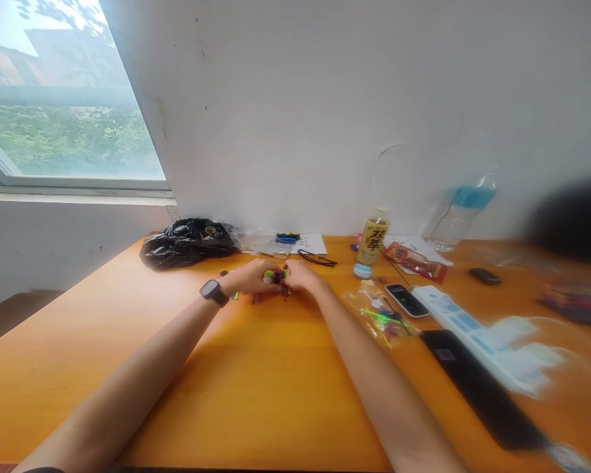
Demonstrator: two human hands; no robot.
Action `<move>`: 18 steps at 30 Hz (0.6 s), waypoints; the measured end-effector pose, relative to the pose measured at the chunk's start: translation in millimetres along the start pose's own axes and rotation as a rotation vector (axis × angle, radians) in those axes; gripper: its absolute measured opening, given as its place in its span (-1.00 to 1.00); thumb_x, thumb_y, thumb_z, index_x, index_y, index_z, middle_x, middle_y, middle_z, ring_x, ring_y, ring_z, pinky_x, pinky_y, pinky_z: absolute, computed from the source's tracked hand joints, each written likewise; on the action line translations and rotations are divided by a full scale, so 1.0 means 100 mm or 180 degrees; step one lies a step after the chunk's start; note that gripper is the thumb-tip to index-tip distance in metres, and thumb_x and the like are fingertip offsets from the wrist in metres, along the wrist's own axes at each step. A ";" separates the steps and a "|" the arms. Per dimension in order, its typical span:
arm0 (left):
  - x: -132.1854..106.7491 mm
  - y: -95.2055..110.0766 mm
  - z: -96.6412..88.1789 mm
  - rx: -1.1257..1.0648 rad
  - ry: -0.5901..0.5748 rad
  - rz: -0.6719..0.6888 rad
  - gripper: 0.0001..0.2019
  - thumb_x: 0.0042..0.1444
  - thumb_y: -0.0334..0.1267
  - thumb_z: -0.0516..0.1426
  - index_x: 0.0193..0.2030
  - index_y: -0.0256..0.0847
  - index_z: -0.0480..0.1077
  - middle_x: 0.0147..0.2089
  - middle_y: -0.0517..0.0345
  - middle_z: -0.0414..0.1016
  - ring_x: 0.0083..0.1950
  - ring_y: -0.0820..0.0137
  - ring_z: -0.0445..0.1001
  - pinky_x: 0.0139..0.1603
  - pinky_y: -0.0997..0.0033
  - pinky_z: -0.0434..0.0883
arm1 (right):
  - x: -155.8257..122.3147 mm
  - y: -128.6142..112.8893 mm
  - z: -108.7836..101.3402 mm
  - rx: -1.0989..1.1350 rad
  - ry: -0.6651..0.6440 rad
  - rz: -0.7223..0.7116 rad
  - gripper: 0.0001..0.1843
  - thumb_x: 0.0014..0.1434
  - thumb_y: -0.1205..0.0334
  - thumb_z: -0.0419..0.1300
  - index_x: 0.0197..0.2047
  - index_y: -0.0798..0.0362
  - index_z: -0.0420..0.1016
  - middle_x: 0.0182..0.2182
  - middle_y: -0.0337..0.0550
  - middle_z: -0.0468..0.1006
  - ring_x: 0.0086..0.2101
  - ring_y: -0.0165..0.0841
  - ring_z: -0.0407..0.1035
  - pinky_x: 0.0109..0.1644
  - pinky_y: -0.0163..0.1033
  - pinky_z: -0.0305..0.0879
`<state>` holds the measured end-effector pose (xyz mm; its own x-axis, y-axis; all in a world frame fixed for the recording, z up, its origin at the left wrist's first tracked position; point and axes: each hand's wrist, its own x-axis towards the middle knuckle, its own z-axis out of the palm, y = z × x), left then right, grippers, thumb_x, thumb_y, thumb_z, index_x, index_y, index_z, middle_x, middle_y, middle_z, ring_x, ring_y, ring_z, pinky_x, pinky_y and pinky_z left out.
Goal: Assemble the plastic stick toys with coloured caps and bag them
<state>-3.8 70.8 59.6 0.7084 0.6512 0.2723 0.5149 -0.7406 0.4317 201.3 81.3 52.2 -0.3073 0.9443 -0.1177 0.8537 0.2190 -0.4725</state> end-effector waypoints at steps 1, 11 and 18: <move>0.01 -0.01 0.00 -0.0017 -0.0047 -0.0003 -0.72 0.12 -0.09 0.34 -0.08 -0.17 0.61 -0.19 0.08 0.65 -0.19 0.26 0.65 -0.18 0.42 0.49 | -0.01 -0.01 0.00 0.0029 -0.0056 -0.0046 -0.63 0.16 0.32 0.36 0.04 0.10 0.50 -0.24 -0.11 0.66 -0.32 -0.32 0.55 -0.34 -0.37 0.28; -0.04 -0.02 -0.29 -0.0047 0.0347 -0.0193 -0.51 0.19 -0.01 0.30 0.20 -0.19 0.55 0.22 -0.07 0.60 0.22 0.08 0.56 0.26 0.17 0.45 | -0.37 0.12 -0.78 -0.0652 -0.0088 -0.0030 -0.61 0.19 0.19 0.35 0.08 0.06 0.58 0.03 0.04 0.65 -0.05 -0.12 0.56 -0.06 -0.24 0.42; -0.46 0.10 -0.72 -0.0405 0.1165 -0.0474 -0.72 0.31 -0.05 0.21 -0.10 -0.20 0.64 -0.14 0.04 0.70 -0.15 0.30 0.63 -0.11 0.37 0.52 | -1.03 1.19 -1.22 -0.0963 0.0172 0.1242 -0.81 -0.05 0.21 0.50 -0.37 0.04 0.61 -0.33 0.05 0.67 -0.30 -0.07 0.58 -0.20 -0.12 0.41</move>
<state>-66.2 45.5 112.9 0.4004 0.7827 0.4766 0.5187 -0.6223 0.5862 385.4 40.1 114.4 0.0749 0.9796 -0.1862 0.9869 -0.0995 -0.1267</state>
